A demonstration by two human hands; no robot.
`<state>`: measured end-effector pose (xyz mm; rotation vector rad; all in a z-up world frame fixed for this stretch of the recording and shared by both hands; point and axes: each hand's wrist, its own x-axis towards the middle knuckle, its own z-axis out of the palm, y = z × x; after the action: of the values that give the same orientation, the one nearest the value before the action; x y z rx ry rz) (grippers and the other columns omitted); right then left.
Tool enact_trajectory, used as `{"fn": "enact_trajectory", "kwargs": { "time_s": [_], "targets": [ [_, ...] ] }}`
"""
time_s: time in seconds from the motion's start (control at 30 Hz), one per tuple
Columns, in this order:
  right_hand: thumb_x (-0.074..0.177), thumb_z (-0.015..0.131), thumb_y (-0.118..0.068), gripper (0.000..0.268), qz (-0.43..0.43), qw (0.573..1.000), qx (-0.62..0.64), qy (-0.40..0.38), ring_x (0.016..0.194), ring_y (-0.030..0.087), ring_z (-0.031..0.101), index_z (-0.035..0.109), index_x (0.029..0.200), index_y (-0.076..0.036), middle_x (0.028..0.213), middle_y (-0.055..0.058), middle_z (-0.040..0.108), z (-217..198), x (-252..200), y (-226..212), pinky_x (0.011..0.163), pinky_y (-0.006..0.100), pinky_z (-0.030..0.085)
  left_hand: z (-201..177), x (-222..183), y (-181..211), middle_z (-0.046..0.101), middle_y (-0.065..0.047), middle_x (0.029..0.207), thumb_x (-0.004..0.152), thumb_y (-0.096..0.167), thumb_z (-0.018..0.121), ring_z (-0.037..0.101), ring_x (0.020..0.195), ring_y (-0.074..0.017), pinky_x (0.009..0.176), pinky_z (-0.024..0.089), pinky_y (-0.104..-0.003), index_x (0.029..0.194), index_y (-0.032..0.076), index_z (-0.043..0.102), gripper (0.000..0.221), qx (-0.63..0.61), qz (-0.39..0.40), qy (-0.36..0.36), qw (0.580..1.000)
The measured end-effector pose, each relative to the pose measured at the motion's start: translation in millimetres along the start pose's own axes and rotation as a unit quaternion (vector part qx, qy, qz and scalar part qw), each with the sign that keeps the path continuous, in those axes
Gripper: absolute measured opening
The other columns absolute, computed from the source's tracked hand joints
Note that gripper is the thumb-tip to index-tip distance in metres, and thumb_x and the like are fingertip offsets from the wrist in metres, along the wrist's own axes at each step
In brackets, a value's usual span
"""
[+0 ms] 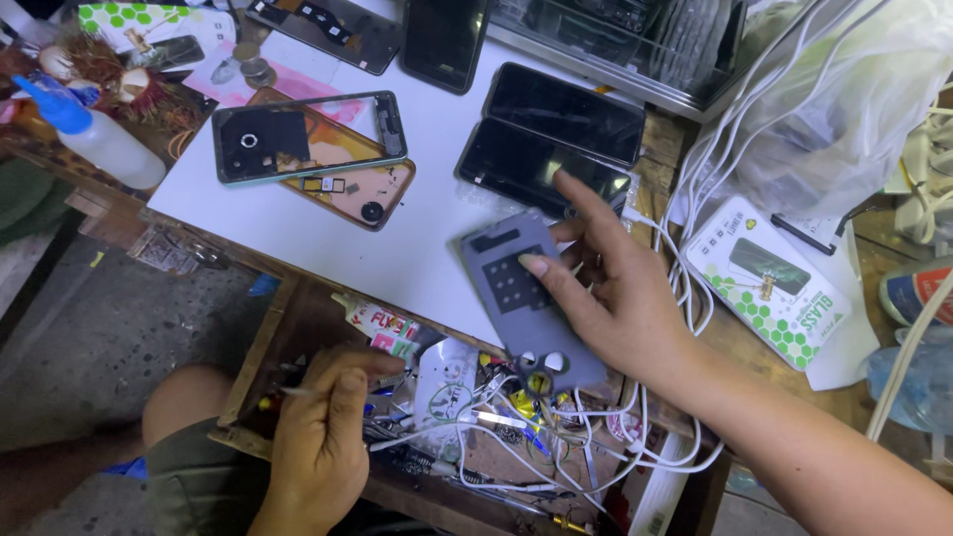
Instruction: The person uses a wooden stick to scrape and clean the surface of a gray electronic keypad. They repeatedly rub the keypad's buttons and surface, occasionally flipping the device to work on different areas. The person also briefly handles a small bottle and a black smartphone.
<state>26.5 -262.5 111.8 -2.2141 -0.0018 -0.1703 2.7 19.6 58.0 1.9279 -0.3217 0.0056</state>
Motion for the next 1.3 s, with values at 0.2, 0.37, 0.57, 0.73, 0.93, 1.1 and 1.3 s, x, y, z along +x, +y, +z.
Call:
{"fn": "enact_trajectory", "kwargs": {
  "time_s": [0.2,0.37,0.57,0.73,0.93,1.1,1.3],
  "targets": [
    [0.097,0.065,-0.015,0.056,-0.029,0.995,0.093,-0.015,0.090,0.010,0.069,0.052,0.151,-0.011,0.112,0.006,0.069,-1.5,-1.0,1.3,0.074,0.026,0.060,11.9,8.1,9.4,0.074,-0.008,0.089,0.103,0.022,0.045,0.070,0.082,-0.0197,0.074,0.057,-0.033,0.113,0.003,0.064,0.029,-0.074,-0.118,0.002,0.990],
    [0.078,0.078,-0.039,0.060,-0.305,0.916,-0.250,-0.078,0.115,0.032,0.057,0.066,0.132,-0.017,0.132,0.014,0.060,9.6,-9.6,-12.3,0.095,0.046,0.050,56.0,-6.1,-5.3,0.074,-0.011,0.095,0.097,0.028,0.061,0.073,0.086,-0.0256,0.077,0.057,-0.036,0.106,0.005,0.065,0.025,0.011,-0.065,0.023,0.998],
    [0.082,0.080,-0.039,0.059,-0.322,0.907,-0.258,-0.083,0.114,0.034,0.055,0.069,0.132,-0.009,0.127,0.016,0.059,15.3,-16.5,-8.9,0.096,0.048,0.047,30.0,-23.4,-33.1,0.071,-0.011,0.097,0.084,0.040,0.077,0.072,0.086,-0.0332,0.070,0.057,-0.045,0.104,0.011,0.068,0.036,0.229,-0.090,-0.014,0.969],
    [0.091,0.081,-0.026,0.041,-0.350,0.920,-0.157,-0.079,0.107,0.031,0.064,0.069,0.125,-0.006,0.118,0.011,0.064,13.2,-18.7,-9.7,0.087,0.040,0.055,27.4,-17.2,-31.9,0.067,-0.011,0.106,0.074,0.043,0.085,0.070,0.087,-0.0348,0.067,0.055,-0.047,0.107,0.011,0.068,0.049,0.317,-0.121,-0.114,0.934],
    [0.095,0.075,-0.025,0.039,-0.282,0.945,-0.032,-0.163,0.101,0.026,0.072,0.068,0.128,-0.004,0.119,0.011,0.068,10.1,-24.3,-11.1,0.085,0.034,0.060,11.0,-6.3,-25.8,0.074,-0.005,0.085,0.083,0.020,0.081,0.068,0.075,-0.0148,0.068,0.054,-0.030,0.095,0.005,0.070,0.022,0.005,-0.198,-0.150,0.968],
    [0.087,0.080,-0.031,0.042,-0.148,0.925,0.125,-0.326,0.079,0.016,0.074,0.074,0.117,-0.002,0.089,0.006,0.076,10.2,-25.8,-12.8,0.071,0.029,0.058,-15.4,2.3,7.2,0.070,-0.004,0.087,0.089,0.011,0.076,0.063,0.081,-0.0088,0.071,0.053,-0.026,0.099,-0.002,0.070,0.018,-0.200,-0.190,-0.085,0.957],
    [0.091,0.075,-0.023,0.023,0.097,0.946,0.200,-0.236,0.059,0.002,0.058,0.082,0.095,-0.002,0.067,-0.001,0.072,22.2,-38.2,3.7,0.051,0.024,0.047,-2.2,5.2,23.2,0.072,0.001,0.093,0.099,0.019,0.059,0.067,0.086,-0.0040,0.078,0.055,-0.020,0.119,0.003,0.065,0.026,-0.251,-0.077,0.044,0.964]
  ]
}}
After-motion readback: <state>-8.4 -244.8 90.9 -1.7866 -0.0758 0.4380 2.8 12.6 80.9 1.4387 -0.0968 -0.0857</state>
